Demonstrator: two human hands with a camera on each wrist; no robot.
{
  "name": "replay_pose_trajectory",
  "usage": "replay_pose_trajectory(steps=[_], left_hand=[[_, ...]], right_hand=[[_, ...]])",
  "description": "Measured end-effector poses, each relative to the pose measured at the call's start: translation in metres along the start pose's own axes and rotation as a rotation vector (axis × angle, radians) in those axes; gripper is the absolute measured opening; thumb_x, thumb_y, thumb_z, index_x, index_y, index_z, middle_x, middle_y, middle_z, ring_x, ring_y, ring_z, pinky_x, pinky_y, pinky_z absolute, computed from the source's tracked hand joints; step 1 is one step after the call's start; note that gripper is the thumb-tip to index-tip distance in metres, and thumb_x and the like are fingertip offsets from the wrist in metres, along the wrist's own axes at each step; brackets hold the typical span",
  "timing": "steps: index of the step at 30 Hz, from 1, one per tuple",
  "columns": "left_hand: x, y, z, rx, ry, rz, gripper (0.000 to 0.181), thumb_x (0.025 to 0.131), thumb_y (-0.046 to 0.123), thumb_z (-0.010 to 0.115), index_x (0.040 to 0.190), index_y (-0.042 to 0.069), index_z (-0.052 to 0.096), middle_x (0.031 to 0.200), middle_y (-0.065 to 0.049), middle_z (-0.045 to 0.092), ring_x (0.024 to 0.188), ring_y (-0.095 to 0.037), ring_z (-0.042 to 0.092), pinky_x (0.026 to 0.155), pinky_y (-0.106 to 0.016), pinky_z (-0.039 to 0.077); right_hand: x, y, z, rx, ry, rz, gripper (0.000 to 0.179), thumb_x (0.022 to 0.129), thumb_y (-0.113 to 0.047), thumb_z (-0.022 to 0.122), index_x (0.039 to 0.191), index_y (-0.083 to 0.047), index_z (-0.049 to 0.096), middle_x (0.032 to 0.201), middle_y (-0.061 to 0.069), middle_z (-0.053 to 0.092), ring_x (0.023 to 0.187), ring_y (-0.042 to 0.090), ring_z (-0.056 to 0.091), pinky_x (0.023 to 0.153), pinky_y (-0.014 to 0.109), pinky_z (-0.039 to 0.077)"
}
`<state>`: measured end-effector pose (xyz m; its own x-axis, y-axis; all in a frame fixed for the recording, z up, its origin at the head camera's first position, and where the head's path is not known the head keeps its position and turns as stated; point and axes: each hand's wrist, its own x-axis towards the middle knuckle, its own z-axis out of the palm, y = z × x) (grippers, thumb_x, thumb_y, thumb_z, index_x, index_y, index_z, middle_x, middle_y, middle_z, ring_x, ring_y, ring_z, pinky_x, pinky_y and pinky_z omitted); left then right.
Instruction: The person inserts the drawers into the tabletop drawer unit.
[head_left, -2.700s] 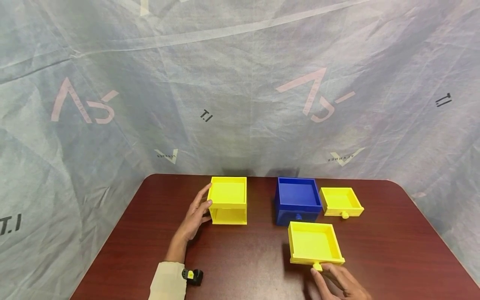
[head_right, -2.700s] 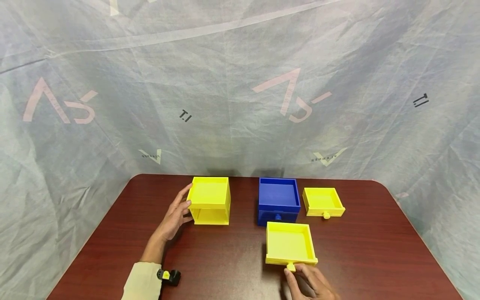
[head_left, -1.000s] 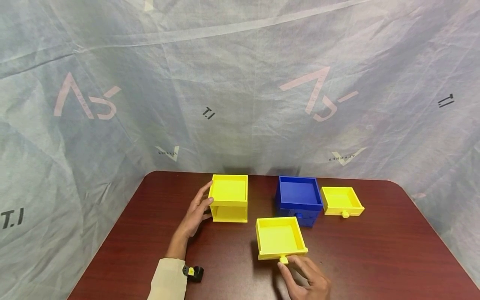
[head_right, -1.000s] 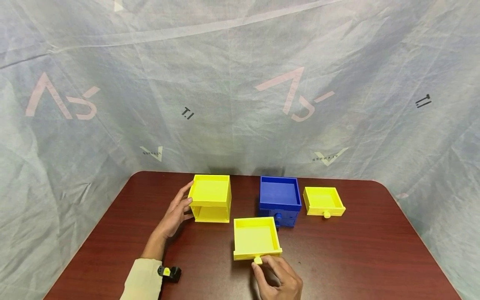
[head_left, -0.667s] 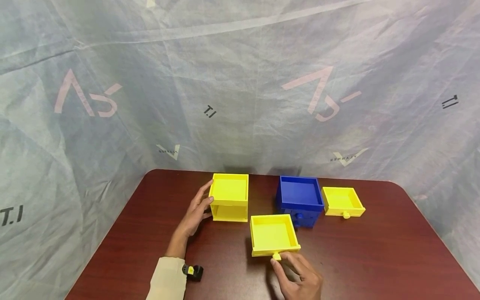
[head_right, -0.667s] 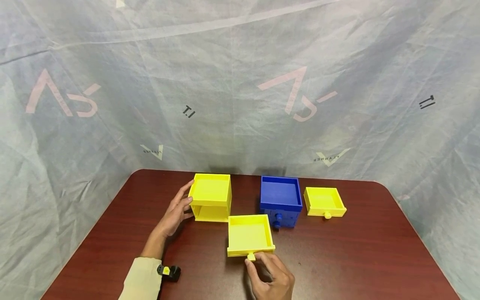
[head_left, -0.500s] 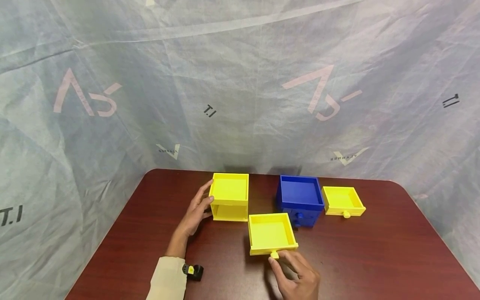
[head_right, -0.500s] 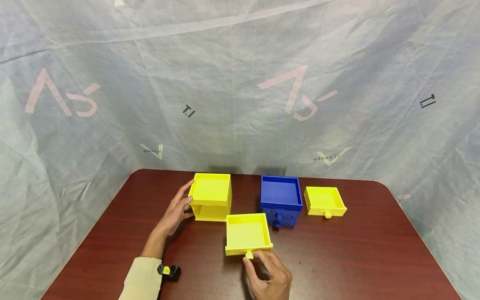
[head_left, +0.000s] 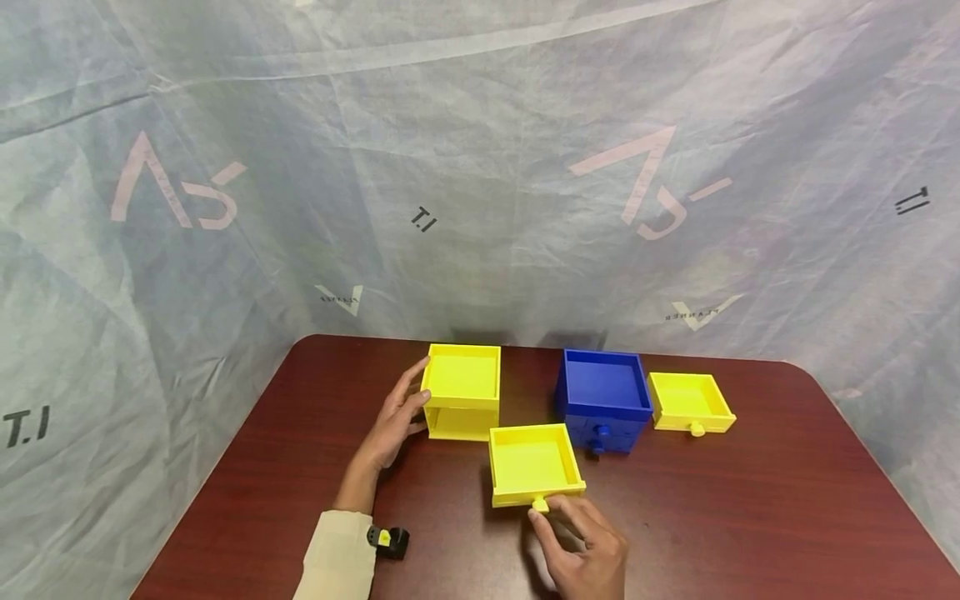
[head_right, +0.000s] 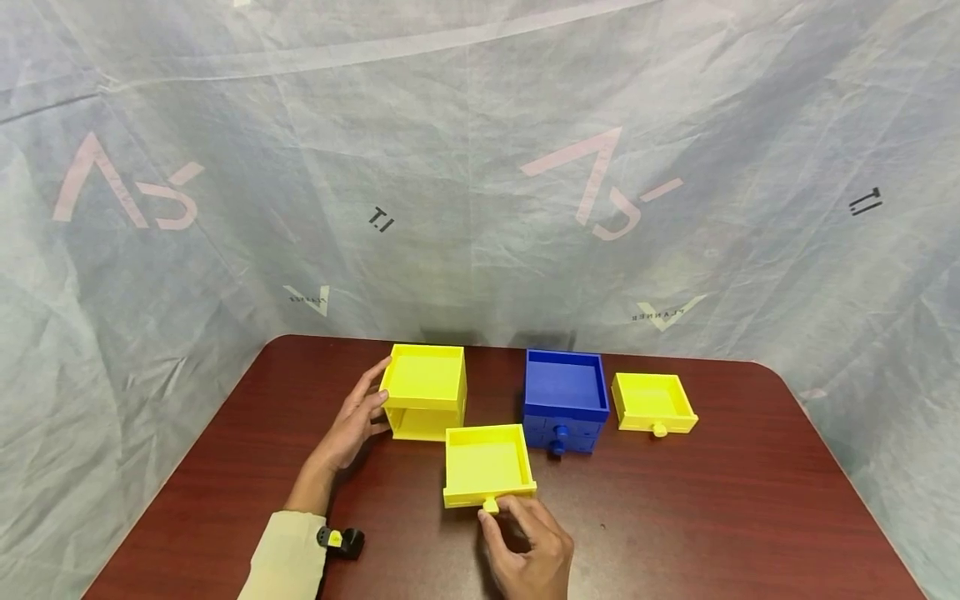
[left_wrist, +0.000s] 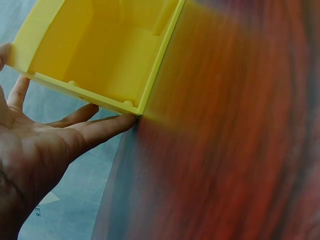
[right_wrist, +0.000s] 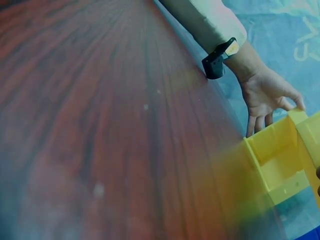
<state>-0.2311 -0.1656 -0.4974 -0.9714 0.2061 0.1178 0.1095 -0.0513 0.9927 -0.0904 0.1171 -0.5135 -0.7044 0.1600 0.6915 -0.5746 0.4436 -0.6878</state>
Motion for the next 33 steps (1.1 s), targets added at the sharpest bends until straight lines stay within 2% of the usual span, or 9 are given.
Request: replay_pose_trajectory(steps=[4,10,15,21,27,33], left_hand=[[0.0,0.0,0.001,-0.001,-0.005,0.006,0.056,0.105,0.023,0.049,0.157,0.028,0.029,0.144,-0.025,0.038,0.121,-0.043,0.052,0.095,-0.069,0.04],[0.001,0.0,0.002,-0.008,-0.018,0.015,0.056,0.105,0.022,0.048,0.157,0.027,0.029,0.143,-0.024,0.039,0.12,-0.041,0.053,0.095,-0.069,0.04],[0.003,0.001,0.002,-0.011,-0.024,0.022,0.056,0.105,0.024,0.049,0.157,0.029,0.029,0.143,-0.023,0.039,0.119,-0.04,0.054,0.094,-0.068,0.042],[0.003,0.001,0.002,-0.019,-0.023,0.022,0.057,0.105,0.024,0.049,0.157,0.028,0.028,0.143,-0.024,0.039,0.119,-0.041,0.053,0.093,-0.067,0.042],[0.002,-0.001,0.001,-0.007,-0.015,0.012,0.056,0.105,0.024,0.049,0.157,0.03,0.029,0.144,-0.024,0.038,0.121,-0.042,0.052,0.094,-0.067,0.042],[0.0,-0.002,-0.001,-0.007,-0.008,0.003,0.056,0.105,0.024,0.049,0.157,0.032,0.03,0.144,-0.022,0.038,0.121,-0.043,0.052,0.095,-0.069,0.04]], right_hand=[[0.001,-0.003,0.004,-0.035,-0.014,0.012,0.032,0.066,0.003,0.09,0.091,-0.012,0.076,0.087,0.0,0.07,0.072,0.013,0.07,0.064,0.021,0.056],[0.004,-0.003,0.008,-0.024,-0.04,0.014,0.026,0.071,-0.001,0.088,0.092,-0.01,0.075,0.085,0.003,0.071,0.069,0.018,0.07,0.062,0.021,0.056],[0.007,-0.001,0.01,-0.061,-0.05,0.002,0.026,0.07,-0.002,0.089,0.091,-0.01,0.075,0.084,0.002,0.071,0.067,0.019,0.07,0.063,0.021,0.055],[0.008,-0.002,0.013,-0.117,-0.064,0.082,0.026,0.068,-0.003,0.09,0.087,-0.013,0.075,0.083,-0.009,0.07,0.067,0.011,0.069,0.061,0.022,0.055],[0.007,0.001,0.018,-0.057,-0.072,0.131,0.025,0.068,0.0,0.089,0.086,-0.011,0.075,0.083,-0.009,0.069,0.068,0.005,0.069,0.06,0.021,0.055],[0.007,0.006,0.024,0.006,-0.093,0.165,0.023,0.07,-0.001,0.088,0.086,-0.012,0.076,0.082,-0.008,0.07,0.069,0.005,0.069,0.06,0.022,0.055]])
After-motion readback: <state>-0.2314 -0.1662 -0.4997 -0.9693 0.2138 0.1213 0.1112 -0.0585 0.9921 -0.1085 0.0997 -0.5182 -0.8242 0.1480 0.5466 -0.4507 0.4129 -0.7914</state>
